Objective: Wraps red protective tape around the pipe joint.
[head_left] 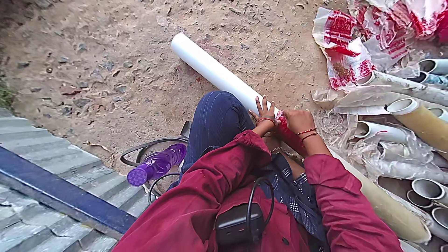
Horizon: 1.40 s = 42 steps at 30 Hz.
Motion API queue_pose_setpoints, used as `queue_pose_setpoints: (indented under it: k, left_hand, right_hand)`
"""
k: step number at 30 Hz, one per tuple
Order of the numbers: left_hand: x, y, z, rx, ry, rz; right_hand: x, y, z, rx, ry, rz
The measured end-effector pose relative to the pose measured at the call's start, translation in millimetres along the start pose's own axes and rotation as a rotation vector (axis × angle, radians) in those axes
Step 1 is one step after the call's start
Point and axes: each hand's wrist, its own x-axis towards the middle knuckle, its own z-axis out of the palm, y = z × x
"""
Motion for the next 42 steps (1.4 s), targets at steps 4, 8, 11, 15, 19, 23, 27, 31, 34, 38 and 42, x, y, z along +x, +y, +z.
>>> queue_pose_setpoints:
  k: [4,8,11,15,19,23,27,31,34,38,42]
  left_hand:
    - [3,-3,2,-0.025,0.009,0.014]
    - [-5,-5,1,-0.075,0.055,0.046]
    - [-4,-6,4,-0.112,0.093,0.064]
    - [-4,-6,6,-0.101,0.148,0.147]
    - [-9,-3,15,0.017,0.164,0.208]
    - [-10,1,23,0.079,0.290,0.260]
    - [-2,-3,28,0.144,0.378,0.321]
    - [-2,6,23,0.157,0.342,0.282]
    - [2,1,22,0.121,0.310,0.335]
    - [11,-7,22,0.088,0.252,0.403]
    - [11,-7,23,0.104,0.237,0.399]
  right_hand:
    - [-4,3,6,-0.017,0.012,-0.029]
    - [-11,6,8,-0.008,-0.017,-0.004]
    - [-18,9,-2,-0.068,-0.130,0.069]
    - [-74,83,25,0.027,0.472,0.119]
    - [-132,144,64,0.251,0.550,0.704]
    - [-131,151,102,0.463,0.328,1.027]
    - [-113,145,115,0.490,0.189,0.924]
    - [-112,147,114,0.496,0.197,0.856]
    - [-112,146,121,0.513,0.244,0.855]
    - [-110,145,125,0.529,0.252,0.863]
    - [-109,145,125,0.519,0.248,0.871]
